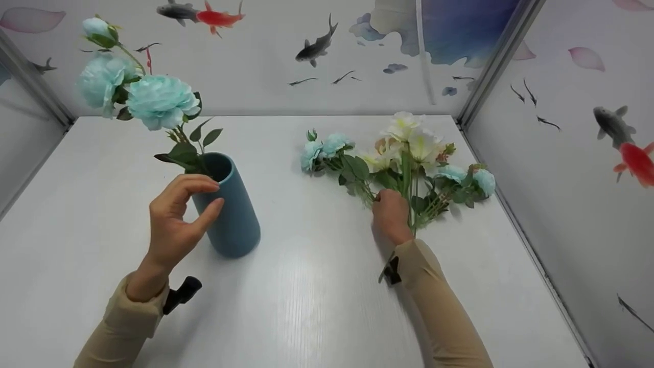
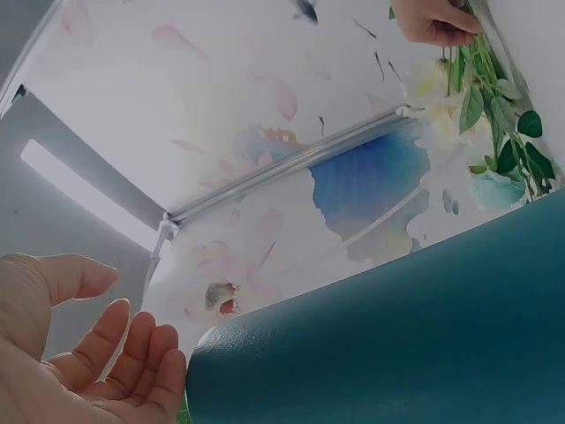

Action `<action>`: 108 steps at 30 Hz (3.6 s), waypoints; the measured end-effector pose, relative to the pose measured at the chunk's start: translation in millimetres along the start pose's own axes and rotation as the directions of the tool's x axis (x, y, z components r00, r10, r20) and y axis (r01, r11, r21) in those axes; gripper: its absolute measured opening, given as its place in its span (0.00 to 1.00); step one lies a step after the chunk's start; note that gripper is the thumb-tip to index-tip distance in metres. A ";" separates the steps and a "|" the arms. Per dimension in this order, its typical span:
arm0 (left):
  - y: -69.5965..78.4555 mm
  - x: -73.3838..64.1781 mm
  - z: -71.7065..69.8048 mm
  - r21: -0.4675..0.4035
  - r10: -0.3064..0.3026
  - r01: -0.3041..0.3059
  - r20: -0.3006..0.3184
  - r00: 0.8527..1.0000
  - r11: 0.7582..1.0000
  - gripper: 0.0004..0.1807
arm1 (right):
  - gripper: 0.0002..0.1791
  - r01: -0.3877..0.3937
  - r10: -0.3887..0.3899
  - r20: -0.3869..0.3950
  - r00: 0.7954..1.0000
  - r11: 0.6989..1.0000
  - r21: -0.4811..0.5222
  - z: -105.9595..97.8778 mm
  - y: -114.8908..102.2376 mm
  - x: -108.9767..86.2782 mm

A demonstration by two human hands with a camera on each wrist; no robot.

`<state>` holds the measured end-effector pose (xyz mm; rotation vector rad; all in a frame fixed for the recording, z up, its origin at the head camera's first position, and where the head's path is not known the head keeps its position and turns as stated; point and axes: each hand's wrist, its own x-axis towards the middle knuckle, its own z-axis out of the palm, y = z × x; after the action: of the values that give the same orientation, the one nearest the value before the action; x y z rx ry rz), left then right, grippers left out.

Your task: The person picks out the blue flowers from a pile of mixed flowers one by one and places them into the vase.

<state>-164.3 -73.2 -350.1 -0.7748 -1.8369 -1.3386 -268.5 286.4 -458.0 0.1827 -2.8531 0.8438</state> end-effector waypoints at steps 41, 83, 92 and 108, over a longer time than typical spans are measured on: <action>0.3 -9.3 19.6 -0.043 0.023 -0.019 0.081 0.996 0.999 0.09 | 0.04 0.425 -0.230 -0.582 0.780 0.878 0.222 -35.1 -80.7 -11.4; -12.9 -36.0 60.0 -0.109 -0.074 0.104 0.250 0.965 0.989 0.10 | 0.03 0.468 -0.218 -0.464 0.858 0.703 0.535 -27.3 -149.5 -46.0; -13.0 -35.6 70.5 -0.102 -0.198 0.234 0.283 0.939 0.967 0.12 | 0.03 0.488 -0.251 -0.448 0.858 0.670 0.559 -20.0 -154.4 -49.8; -17.2 -36.5 87.5 -0.152 -0.304 0.364 0.313 0.900 0.919 0.10 | 0.04 0.511 -0.321 -0.403 0.857 0.623 0.592 -11.6 -164.9 -58.1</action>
<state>-175.7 3.9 -406.7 -0.8159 -2.1551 -1.7365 -183.5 159.5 -372.1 0.7390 -1.9780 1.6156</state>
